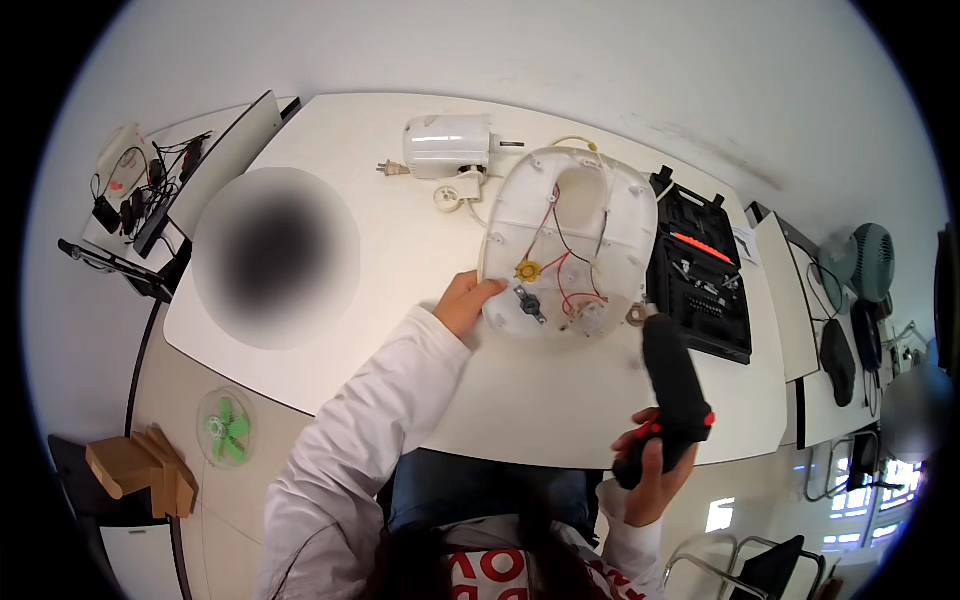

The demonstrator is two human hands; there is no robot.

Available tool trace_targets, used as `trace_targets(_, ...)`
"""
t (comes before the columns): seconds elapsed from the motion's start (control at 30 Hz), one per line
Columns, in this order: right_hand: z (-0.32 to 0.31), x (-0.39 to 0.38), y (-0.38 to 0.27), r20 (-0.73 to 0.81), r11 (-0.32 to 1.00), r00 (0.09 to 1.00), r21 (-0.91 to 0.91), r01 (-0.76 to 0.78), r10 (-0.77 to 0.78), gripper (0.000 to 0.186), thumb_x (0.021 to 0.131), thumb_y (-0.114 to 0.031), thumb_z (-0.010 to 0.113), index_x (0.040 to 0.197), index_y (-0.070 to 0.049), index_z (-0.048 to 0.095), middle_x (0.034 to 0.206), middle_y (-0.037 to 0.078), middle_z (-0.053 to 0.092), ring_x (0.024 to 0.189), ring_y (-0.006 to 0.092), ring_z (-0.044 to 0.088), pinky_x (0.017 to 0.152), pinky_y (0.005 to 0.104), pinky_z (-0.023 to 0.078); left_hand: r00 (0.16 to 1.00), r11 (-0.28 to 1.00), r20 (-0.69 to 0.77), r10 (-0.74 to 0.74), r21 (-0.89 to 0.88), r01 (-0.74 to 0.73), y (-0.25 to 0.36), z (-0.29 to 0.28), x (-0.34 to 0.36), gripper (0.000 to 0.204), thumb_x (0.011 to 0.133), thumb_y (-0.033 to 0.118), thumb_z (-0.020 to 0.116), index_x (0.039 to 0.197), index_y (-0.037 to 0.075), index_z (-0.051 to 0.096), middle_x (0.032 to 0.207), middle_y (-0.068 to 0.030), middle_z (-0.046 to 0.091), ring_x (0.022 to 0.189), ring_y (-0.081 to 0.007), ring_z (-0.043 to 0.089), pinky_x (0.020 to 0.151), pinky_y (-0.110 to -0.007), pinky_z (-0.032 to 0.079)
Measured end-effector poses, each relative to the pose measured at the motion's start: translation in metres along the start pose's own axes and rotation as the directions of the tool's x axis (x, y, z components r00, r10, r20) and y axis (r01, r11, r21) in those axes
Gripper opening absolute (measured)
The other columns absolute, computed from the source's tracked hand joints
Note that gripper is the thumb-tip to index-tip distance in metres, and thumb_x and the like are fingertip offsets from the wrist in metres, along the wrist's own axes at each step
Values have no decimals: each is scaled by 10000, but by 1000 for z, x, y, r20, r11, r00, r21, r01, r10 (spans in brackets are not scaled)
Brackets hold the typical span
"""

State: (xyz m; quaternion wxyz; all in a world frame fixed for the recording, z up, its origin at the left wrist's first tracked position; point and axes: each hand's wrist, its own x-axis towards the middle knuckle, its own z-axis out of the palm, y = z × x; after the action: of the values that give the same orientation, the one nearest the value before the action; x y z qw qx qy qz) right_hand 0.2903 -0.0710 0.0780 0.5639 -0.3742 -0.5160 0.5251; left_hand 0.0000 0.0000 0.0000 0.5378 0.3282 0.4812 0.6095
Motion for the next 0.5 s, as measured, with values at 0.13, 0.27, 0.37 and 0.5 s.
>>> trace_targets(0.13, -35, 1, -4, -133, 970, 991, -243, -1, -33, 398, 845, -15, 514, 1227, 6, 402, 1013, 148, 585, 650, 151, 589, 566, 234, 438, 1000, 999, 2, 4, -38, -4, 0, 2, -1, 286, 877, 204, 577, 1021, -39, 624, 901, -54, 652, 786, -122, 589, 724, -255, 455)
trace_targets(0.27, -71, -9, -3, -149, 957, 989, -286, -52, 9, 364, 861, -53, 535, 1201, -1, 419, 998, 125, 587, 637, 125, 566, 560, 227, 427, 1000, 998, -13, 15, -66, -16, 4, 13, -5, 300, 884, 221, 575, 1027, -40, 611, 899, -54, 645, 794, -128, 596, 740, -259, 464)
trace_targets(0.37, -74, -16, 4, -181, 954, 983, -293, -71, 18, 341, 868, -76, 547, 1181, -6, 430, 991, 113, 594, 632, 109, 547, 557, 224, 425, 1000, 1000, -4, 10, -17, -10, 0, 5, -1, 319, 884, 236, 582, 1042, -41, 601, 899, -54, 643, 801, -131, 601, 752, -263, 471)
trace_targets(0.5, -73, -16, 6, -190, 948, 982, -308, -81, 22, 326, 866, -69, 549, 1165, -9, 436, 995, 106, 600, 625, 96, 530, 555, 224, 427, 1000, 1000, -5, -6, -4, 6, 4, 3, -2, 331, 885, 247, 586, 1042, -44, 599, 906, -60, 644, 806, -127, 601, 756, -266, 476)
